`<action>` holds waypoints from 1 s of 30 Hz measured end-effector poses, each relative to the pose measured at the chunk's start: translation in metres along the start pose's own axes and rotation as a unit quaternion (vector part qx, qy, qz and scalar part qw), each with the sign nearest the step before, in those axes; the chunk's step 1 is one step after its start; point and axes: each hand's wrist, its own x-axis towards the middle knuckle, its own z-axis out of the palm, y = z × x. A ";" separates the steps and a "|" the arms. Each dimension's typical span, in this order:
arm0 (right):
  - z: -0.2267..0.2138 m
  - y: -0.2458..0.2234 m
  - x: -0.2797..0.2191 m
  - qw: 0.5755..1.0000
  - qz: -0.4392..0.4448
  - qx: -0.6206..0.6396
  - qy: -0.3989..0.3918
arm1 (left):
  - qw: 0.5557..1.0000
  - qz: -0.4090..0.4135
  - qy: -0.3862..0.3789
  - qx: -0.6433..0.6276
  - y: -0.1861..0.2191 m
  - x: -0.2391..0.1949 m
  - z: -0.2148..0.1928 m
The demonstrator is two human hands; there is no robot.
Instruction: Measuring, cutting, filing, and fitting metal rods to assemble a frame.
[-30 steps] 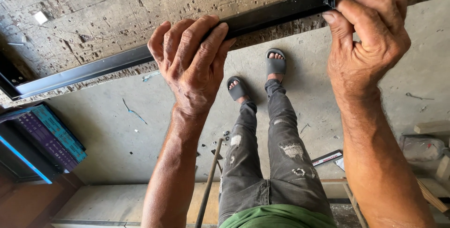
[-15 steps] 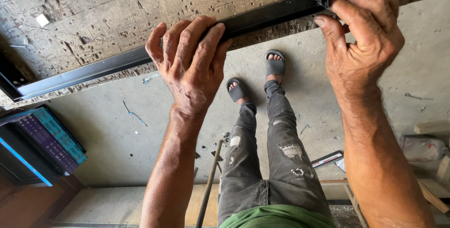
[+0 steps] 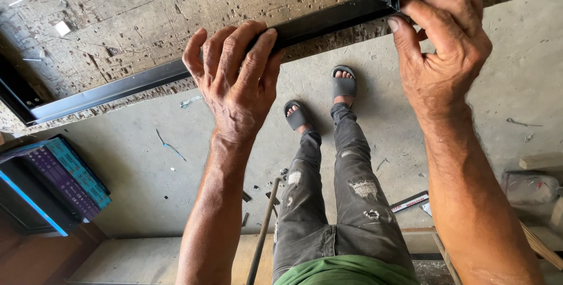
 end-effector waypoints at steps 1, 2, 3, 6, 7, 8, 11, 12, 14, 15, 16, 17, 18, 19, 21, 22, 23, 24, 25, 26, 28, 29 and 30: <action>-0.001 -0.001 0.001 1.000 0.000 0.000 0.000 | 1.000 0.000 0.001 0.000 0.001 0.001 -0.001; -0.002 -0.002 0.002 1.000 0.001 0.000 -0.005 | 1.000 0.000 -0.001 0.005 0.003 0.002 -0.002; -0.003 -0.003 0.002 1.000 0.003 0.002 -0.011 | 1.000 -0.001 -0.003 0.012 0.003 0.002 -0.003; -0.005 0.000 0.000 1.000 -0.004 0.004 -0.017 | 0.999 -0.022 -0.011 0.049 0.005 -0.003 -0.002; -0.004 0.003 -0.002 1.000 -0.005 0.003 -0.016 | 0.999 -0.021 -0.010 0.049 0.006 -0.012 0.000; -0.004 0.005 -0.003 0.999 -0.016 0.030 -0.005 | 0.997 -0.042 0.004 0.059 0.006 -0.020 0.002; -0.022 -0.019 -0.005 0.998 0.006 0.061 0.014 | 0.994 -0.085 0.018 0.073 0.026 -0.042 -0.006; -0.031 -0.033 -0.005 0.997 0.039 0.066 0.020 | 0.991 -0.107 0.016 0.076 0.035 -0.049 -0.010; -0.036 -0.037 -0.032 0.996 0.040 0.072 0.031 | 0.993 -0.106 0.000 0.049 0.057 -0.080 -0.021; -0.040 -0.038 -0.044 0.995 0.039 0.073 0.048 | 0.995 -0.100 -0.011 0.018 0.067 -0.094 -0.025; -0.035 -0.046 -0.061 0.996 0.039 0.071 0.048 | 0.995 -0.100 -0.010 0.016 0.077 -0.119 -0.022; -0.030 -0.054 -0.077 0.994 0.087 0.063 0.010 | 0.994 -0.096 -0.032 -0.041 0.088 -0.143 -0.018; -0.026 -0.062 -0.093 0.989 0.134 0.055 -0.028 | 0.989 -0.092 -0.054 -0.098 0.098 -0.167 -0.015; -0.013 -0.056 -0.132 0.990 0.131 0.053 -0.028 | 0.990 -0.092 -0.050 -0.098 0.109 -0.194 -0.011; 0.015 -0.045 -0.209 0.960 0.217 0.006 -0.175 | 0.973 -0.123 -0.128 -0.150 0.131 -0.248 -0.003; 0.013 -0.060 -0.231 0.961 0.214 0.006 -0.175 | 0.973 -0.123 -0.125 -0.149 0.134 -0.281 -0.003; 0.011 -0.074 -0.251 0.917 0.275 -0.013 -0.288 | 0.948 -0.154 -0.228 -0.158 0.138 -0.313 -0.003; 0.010 -0.088 -0.272 0.856 0.331 -0.034 -0.395 | 0.912 -0.182 -0.328 -0.167 0.141 -0.345 -0.003; 0.009 -0.087 -0.313 0.858 0.328 -0.034 -0.393 | 0.913 -0.181 -0.325 -0.166 0.133 -0.379 -0.007; 0.007 -0.085 -0.354 0.840 0.379 -0.045 -0.387 | 0.873 -0.274 -0.380 -0.136 0.126 -0.412 -0.011; 0.001 -0.070 -0.425 0.822 0.426 -0.059 -0.374 | 0.824 -0.360 -0.425 -0.106 0.107 -0.475 -0.006; -0.002 -0.059 -0.456 0.732 0.563 -0.081 -0.375 | 0.761 -0.489 -0.421 -0.062 0.096 -0.506 -0.001; -0.005 -0.048 -0.488 0.623 0.685 -0.101 -0.364 | 0.682 -0.607 -0.407 -0.018 0.085 -0.537 0.004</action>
